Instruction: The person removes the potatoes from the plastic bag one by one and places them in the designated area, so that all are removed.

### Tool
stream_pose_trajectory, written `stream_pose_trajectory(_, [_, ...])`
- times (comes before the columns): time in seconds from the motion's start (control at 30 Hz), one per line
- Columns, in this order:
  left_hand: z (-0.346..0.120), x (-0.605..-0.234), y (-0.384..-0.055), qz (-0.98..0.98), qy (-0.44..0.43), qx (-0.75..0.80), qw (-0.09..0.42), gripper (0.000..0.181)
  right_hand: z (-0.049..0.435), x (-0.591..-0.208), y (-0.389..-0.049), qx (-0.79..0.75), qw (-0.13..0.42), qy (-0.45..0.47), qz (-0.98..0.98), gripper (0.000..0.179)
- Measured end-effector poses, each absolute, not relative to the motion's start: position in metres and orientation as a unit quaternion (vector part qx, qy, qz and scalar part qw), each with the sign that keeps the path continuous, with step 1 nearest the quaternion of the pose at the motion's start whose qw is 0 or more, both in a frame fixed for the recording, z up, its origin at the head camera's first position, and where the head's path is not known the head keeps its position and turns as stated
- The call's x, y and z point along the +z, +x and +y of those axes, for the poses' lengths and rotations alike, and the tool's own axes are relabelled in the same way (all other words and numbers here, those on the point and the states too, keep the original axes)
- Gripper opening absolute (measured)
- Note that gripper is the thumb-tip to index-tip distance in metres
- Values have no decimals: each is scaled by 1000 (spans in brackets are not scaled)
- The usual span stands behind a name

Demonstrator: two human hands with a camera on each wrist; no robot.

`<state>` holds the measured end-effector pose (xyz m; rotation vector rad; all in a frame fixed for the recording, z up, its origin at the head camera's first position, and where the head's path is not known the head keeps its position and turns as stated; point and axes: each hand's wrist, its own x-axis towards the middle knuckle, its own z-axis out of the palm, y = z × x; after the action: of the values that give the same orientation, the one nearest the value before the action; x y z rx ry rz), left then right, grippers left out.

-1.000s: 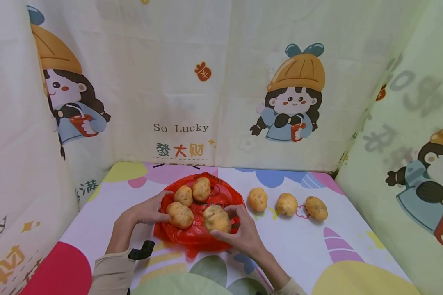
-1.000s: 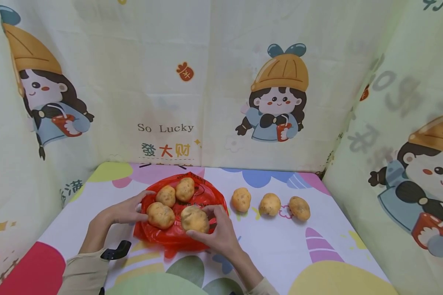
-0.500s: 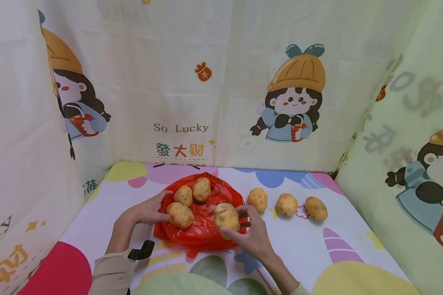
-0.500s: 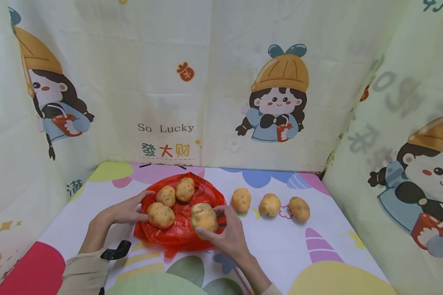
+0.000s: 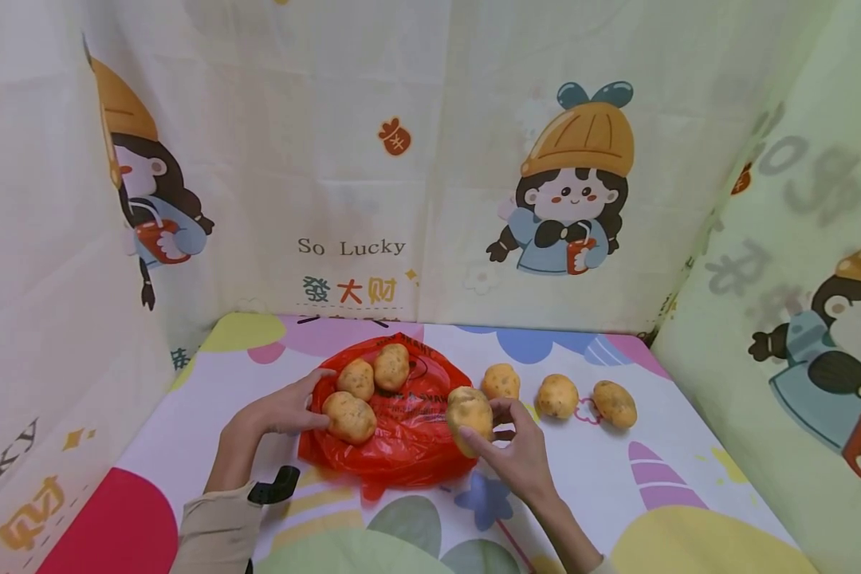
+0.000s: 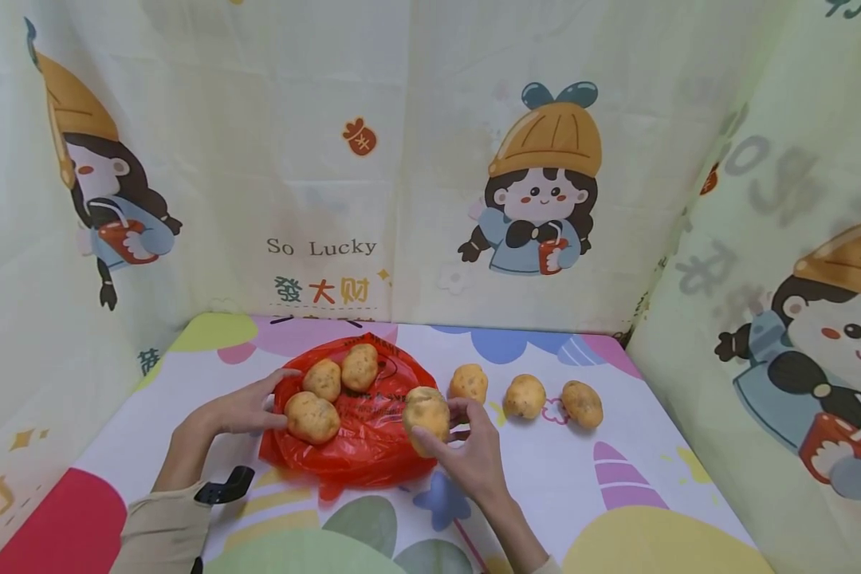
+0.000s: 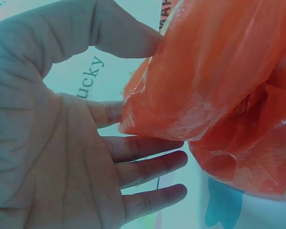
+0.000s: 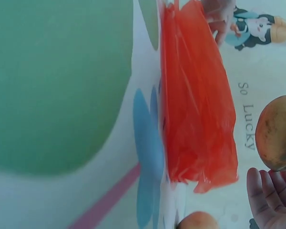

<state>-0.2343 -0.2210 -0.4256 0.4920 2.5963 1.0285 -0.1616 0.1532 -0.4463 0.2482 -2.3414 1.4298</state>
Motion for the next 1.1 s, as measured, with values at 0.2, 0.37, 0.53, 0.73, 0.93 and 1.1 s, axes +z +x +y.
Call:
stream_pose_trajectory(0.2, [-221, -424, -233, 906, 168, 357, 155, 88, 164, -447, -161, 497, 190, 54, -845, 47])
stream_pose_trajectory(0.37, [-220, -424, -233, 905, 169, 359, 153, 87, 175, -452, -162, 489, 195, 34, -850, 46])
stream_pose_trajectory(0.53, [-220, -424, -232, 904, 176, 359, 150, 86, 185, -457, -162, 481, 183, 14, -857, 45])
stream_pose_trajectory(0.73, [-221, -425, -233, 904, 182, 358, 145, 85, 193, -461, -162, 476, 154, -17, -866, 46])
stream_pose_trajectory(0.93, [-221, -426, -232, 904, 179, 359, 147, 85, 198, -463, -164, 451, 122, -44, -883, 50])
stream_pose_trajectory(1.1, [-220, -425, -232, 903, 180, 362, 147, 86, 202, -463, -165, 420, 104, -63, -899, 52])
